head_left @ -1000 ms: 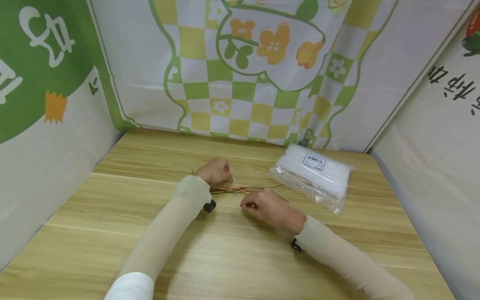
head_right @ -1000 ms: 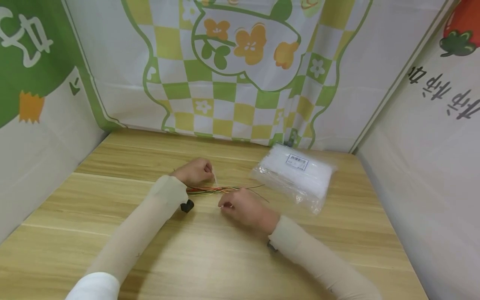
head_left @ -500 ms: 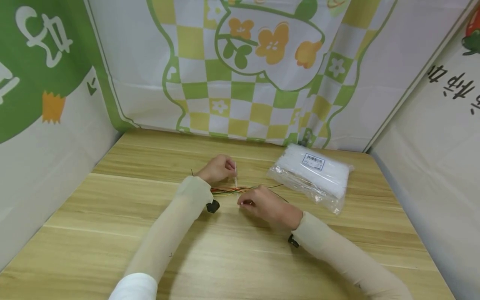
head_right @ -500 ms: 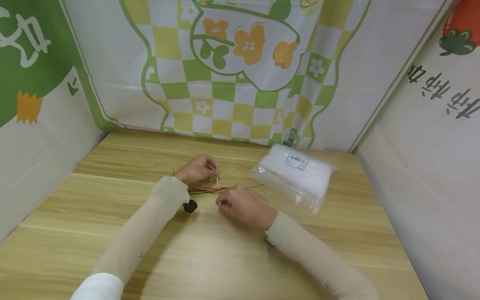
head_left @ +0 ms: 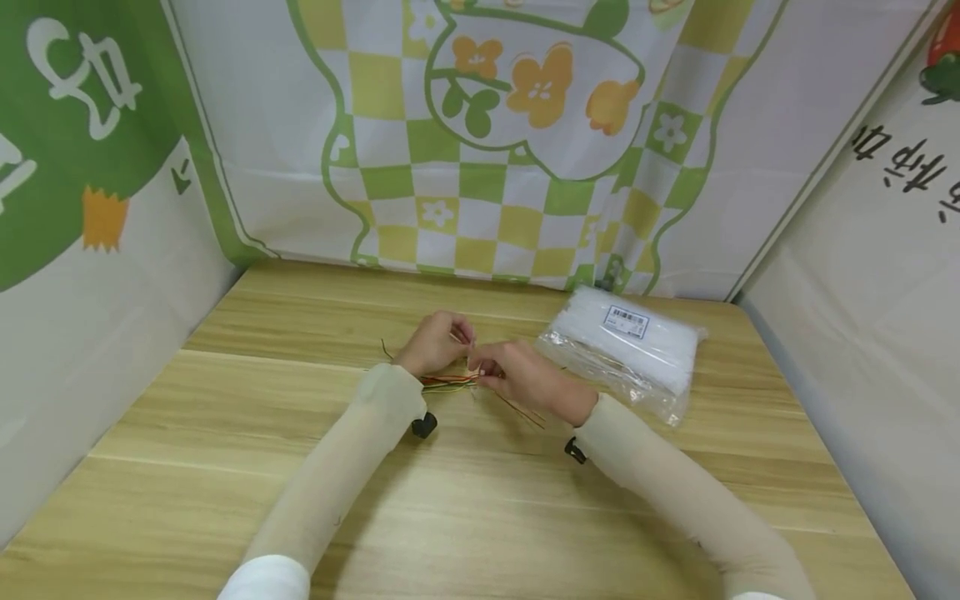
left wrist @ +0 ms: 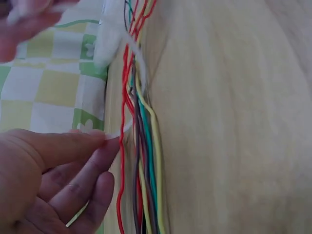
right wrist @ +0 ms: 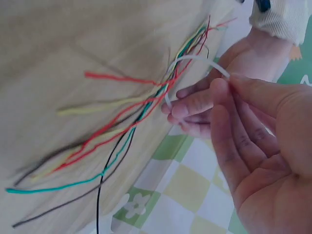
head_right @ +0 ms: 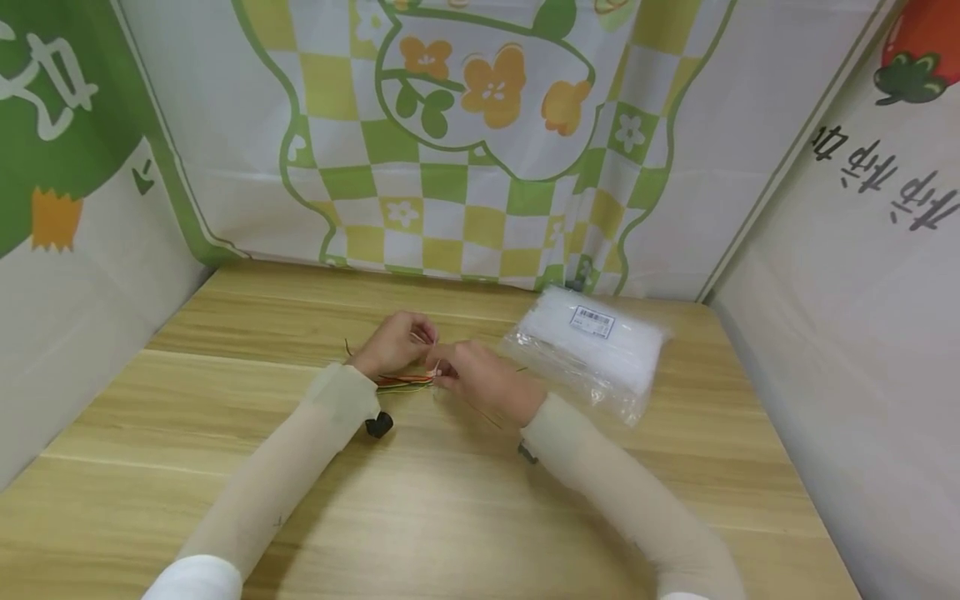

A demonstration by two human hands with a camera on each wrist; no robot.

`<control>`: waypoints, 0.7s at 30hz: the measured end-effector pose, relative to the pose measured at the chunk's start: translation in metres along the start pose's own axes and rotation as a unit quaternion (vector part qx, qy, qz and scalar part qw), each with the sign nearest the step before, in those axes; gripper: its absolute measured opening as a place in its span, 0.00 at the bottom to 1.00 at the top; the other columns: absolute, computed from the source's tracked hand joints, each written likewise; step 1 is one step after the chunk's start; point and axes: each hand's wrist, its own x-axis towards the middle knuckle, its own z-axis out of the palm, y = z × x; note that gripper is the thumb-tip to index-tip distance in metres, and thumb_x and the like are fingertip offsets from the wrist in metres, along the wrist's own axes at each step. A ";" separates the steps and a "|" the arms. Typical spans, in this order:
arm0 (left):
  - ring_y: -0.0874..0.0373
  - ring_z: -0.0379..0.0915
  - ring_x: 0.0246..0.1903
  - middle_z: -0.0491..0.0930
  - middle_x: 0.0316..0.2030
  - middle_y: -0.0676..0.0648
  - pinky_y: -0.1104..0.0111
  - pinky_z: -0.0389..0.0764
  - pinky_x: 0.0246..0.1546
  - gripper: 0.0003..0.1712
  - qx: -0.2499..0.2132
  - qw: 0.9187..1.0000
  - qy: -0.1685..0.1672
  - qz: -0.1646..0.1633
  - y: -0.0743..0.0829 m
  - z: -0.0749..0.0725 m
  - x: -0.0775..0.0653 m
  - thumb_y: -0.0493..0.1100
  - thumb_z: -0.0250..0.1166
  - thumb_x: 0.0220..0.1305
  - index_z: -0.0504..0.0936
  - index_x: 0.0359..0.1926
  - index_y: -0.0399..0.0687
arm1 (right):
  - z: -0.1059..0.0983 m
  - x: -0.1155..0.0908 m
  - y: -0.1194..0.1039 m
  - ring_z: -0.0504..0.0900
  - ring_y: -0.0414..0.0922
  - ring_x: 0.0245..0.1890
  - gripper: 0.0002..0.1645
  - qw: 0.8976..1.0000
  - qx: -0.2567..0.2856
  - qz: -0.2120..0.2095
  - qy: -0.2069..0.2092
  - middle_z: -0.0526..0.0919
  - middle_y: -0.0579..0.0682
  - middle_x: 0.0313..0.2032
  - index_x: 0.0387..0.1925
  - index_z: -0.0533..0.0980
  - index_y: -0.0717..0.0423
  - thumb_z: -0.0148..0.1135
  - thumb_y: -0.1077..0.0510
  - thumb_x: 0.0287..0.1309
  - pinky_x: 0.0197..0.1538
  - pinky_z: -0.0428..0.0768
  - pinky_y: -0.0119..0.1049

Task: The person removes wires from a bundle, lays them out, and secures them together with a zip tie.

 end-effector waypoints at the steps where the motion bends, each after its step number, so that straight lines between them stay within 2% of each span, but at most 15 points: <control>1: 0.50 0.84 0.47 0.88 0.42 0.43 0.58 0.83 0.53 0.03 0.004 1.000 0.005 0.005 0.000 0.000 -0.001 0.34 0.72 0.67 0.85 0.39 0.43 | -0.001 0.003 0.000 0.91 0.44 0.39 0.08 1.000 0.007 0.013 0.005 0.92 0.54 0.38 0.46 0.83 0.63 0.70 0.65 0.66 0.42 0.86 0.28; 5: 0.50 0.85 0.47 0.89 0.41 0.44 0.57 0.83 0.53 0.02 0.006 1.000 0.016 0.013 0.000 0.000 -0.003 0.37 0.73 0.67 0.87 0.38 0.45 | -0.004 0.012 0.001 0.91 0.43 0.38 0.07 0.998 0.021 0.048 0.023 0.92 0.52 0.37 0.44 0.83 0.61 0.71 0.63 0.67 0.42 0.86 0.30; 12: 0.50 0.87 0.47 0.91 0.41 0.45 0.58 0.85 0.53 0.02 0.013 0.999 0.037 0.031 0.000 0.003 -0.005 0.37 0.71 0.69 0.88 0.38 0.43 | -0.006 0.021 0.010 0.89 0.43 0.39 0.08 0.998 0.018 0.042 0.046 0.92 0.52 0.40 0.45 0.88 0.59 0.71 0.62 0.67 0.43 0.86 0.30; 16: 0.49 0.89 0.46 0.91 0.40 0.43 0.59 0.87 0.50 0.01 -0.009 0.998 0.043 0.039 -0.001 0.005 -0.008 0.34 0.73 0.66 0.88 0.37 0.41 | -0.007 0.024 0.015 0.91 0.45 0.41 0.09 0.997 0.031 0.058 0.049 0.92 0.53 0.43 0.47 0.88 0.60 0.68 0.62 0.70 0.43 0.87 0.31; 21: 0.49 0.88 0.45 0.90 0.41 0.43 0.59 0.87 0.48 0.03 -0.042 0.998 0.043 0.034 -0.001 0.007 -0.012 0.32 0.73 0.65 0.87 0.36 0.42 | -0.012 0.029 0.019 0.91 0.45 0.39 0.06 0.996 0.016 0.072 0.056 0.92 0.54 0.39 0.45 0.86 0.60 0.68 0.63 0.70 0.43 0.87 0.35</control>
